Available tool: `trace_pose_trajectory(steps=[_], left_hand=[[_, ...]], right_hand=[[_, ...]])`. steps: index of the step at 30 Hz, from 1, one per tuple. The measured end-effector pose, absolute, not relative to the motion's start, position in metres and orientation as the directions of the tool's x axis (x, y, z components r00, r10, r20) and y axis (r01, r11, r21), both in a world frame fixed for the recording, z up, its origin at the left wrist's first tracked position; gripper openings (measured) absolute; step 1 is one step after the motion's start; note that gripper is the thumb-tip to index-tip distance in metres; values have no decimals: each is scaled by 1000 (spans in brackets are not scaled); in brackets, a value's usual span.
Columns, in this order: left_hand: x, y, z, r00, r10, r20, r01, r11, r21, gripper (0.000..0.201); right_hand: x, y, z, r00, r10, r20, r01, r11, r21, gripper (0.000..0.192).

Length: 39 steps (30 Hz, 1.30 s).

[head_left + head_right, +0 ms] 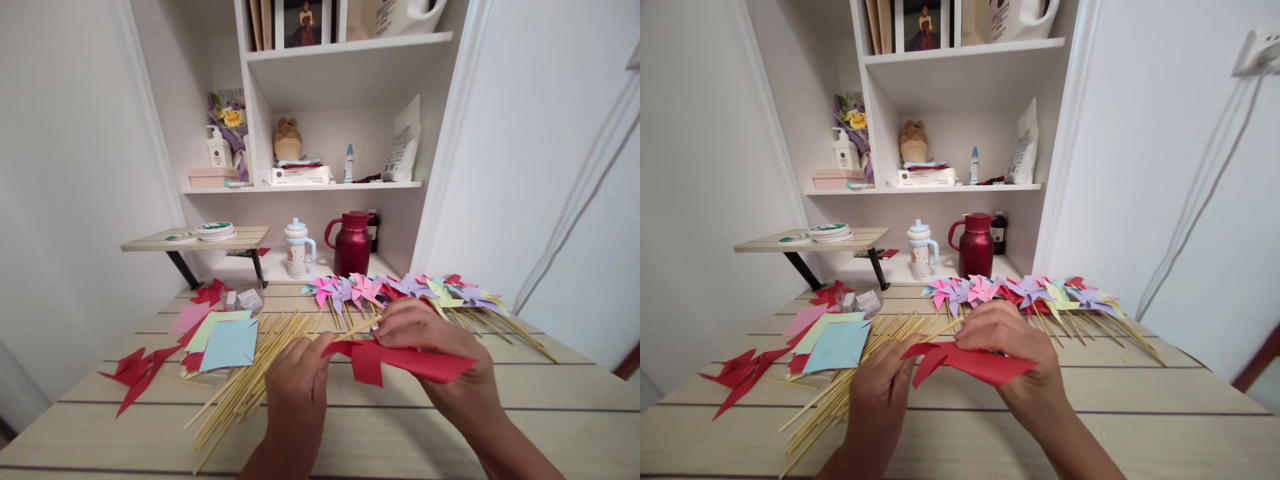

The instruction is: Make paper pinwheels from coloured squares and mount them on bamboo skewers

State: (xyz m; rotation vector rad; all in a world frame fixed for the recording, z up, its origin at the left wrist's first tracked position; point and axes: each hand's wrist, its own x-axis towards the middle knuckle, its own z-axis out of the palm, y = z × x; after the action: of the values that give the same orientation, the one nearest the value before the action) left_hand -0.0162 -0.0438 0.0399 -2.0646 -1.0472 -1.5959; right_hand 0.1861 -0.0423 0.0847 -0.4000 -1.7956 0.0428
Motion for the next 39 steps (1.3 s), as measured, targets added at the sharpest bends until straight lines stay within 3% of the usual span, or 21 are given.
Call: trace_pose_trajectory(steps=[39], left_hand=[[-19, -49, 48, 165, 301, 939, 681, -724, 112, 29]], right_hand=[[182, -42, 86, -145, 299, 943, 247, 934, -259, 13]])
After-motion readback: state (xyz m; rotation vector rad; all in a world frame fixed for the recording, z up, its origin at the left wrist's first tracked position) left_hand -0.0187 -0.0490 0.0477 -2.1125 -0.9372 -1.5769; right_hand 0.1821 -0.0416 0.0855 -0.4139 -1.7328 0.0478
